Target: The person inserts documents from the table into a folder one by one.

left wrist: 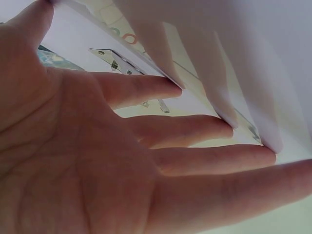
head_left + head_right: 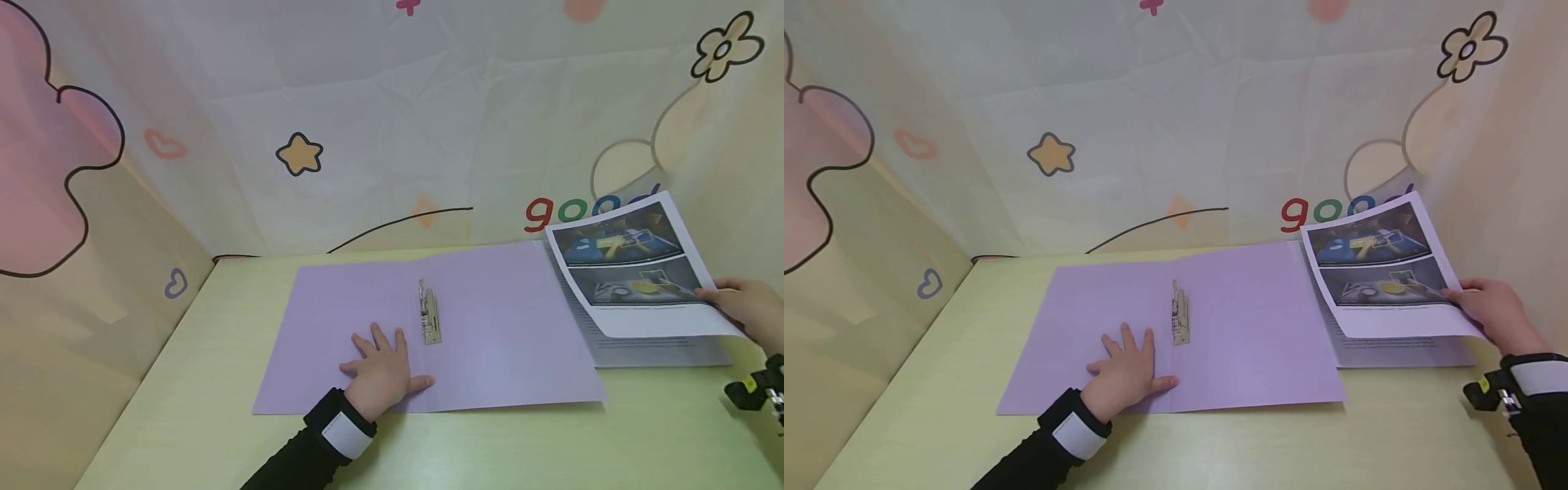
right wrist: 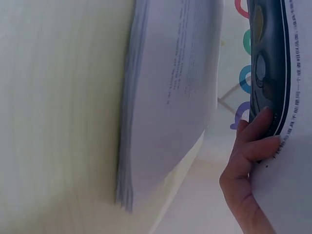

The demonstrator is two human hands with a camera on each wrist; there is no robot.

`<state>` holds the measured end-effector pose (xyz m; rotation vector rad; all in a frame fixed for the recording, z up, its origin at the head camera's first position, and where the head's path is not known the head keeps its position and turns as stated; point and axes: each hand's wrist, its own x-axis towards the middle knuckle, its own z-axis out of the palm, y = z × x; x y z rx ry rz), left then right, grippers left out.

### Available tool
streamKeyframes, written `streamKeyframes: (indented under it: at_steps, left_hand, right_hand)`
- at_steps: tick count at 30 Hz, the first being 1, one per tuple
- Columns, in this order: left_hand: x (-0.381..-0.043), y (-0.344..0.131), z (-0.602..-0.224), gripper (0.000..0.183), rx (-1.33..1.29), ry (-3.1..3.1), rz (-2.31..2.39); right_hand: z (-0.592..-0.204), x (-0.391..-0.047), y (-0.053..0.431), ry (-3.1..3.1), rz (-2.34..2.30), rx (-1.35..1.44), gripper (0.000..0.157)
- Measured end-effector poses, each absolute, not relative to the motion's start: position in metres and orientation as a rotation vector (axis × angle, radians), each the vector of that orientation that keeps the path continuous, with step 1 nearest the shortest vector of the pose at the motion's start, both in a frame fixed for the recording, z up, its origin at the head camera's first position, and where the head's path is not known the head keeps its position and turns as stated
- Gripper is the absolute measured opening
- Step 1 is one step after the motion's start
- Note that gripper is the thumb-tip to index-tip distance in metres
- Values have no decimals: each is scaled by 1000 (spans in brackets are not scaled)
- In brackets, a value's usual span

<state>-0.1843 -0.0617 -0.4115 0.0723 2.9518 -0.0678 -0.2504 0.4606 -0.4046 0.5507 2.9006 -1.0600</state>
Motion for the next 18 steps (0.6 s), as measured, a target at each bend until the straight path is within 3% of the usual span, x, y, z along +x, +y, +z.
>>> streamKeyframes:
  at_steps: [18]
  left_hand:
    - [-184, -61, -411, 101, 58, 2956, -78]
  right_hand:
    - [-395, -247, 442, 2969, -972, 412, 61]
